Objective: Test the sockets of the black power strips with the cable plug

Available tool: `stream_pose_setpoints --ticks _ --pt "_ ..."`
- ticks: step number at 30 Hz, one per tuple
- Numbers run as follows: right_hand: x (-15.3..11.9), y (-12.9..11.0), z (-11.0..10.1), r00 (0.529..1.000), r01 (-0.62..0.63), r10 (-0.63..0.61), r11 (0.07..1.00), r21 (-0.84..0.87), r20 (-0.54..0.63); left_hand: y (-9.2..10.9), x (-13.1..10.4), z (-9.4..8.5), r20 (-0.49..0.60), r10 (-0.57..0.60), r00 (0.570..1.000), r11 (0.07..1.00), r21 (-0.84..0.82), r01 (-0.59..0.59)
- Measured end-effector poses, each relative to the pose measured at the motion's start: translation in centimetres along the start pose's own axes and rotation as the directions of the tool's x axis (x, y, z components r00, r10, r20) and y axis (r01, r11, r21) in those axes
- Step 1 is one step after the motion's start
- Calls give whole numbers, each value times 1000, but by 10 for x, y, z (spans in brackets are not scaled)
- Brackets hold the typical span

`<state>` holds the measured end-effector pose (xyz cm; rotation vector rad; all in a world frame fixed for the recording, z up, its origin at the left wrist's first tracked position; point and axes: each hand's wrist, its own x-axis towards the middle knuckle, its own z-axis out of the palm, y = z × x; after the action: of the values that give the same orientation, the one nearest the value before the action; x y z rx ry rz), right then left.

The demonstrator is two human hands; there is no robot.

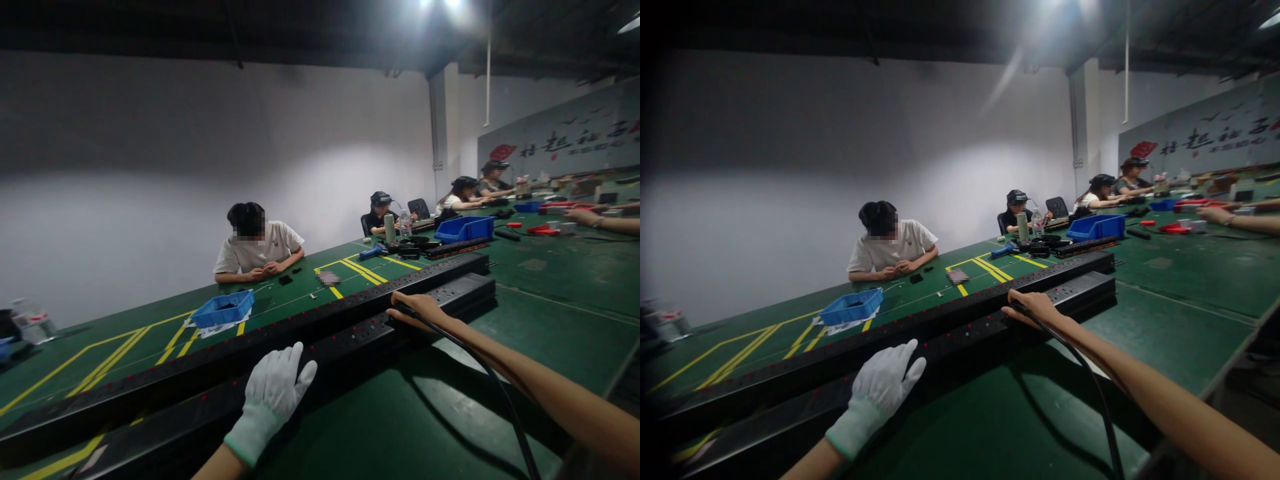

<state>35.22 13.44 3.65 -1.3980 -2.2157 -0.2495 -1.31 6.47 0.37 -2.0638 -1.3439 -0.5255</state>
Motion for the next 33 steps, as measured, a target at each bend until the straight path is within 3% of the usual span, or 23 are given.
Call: stream_pose_setpoints --ticks 5,10,13,16,22,29,33 --pt "0 1 1 1000 -27 27 1000 -7 -1 3 -19 -1 -129 114 985 993 -24 -118" --pt "5 6 -1 999 18 -17 999 -43 28 -14 -49 -16 -95 247 964 968 -16 -249" --pt "11 8 -3 992 108 -108 994 -2 65 -25 -66 -24 -112 215 970 977 15 -214" --pt "11 8 -3 994 93 -95 995 47 56 -29 -74 -27 -109 206 973 979 25 -204" --pt "0 -2 6 995 -86 86 996 6 -49 -28 -75 -25 -17 166 986 986 -18 -167" --pt "-1 -7 9 985 -142 142 990 0 -96 -28 -73 -18 -29 168 985 985 -21 -169" --pt "-1 -7 8 988 -139 139 990 2 -69 -9 -50 -20 40 237 971 969 -77 -233"
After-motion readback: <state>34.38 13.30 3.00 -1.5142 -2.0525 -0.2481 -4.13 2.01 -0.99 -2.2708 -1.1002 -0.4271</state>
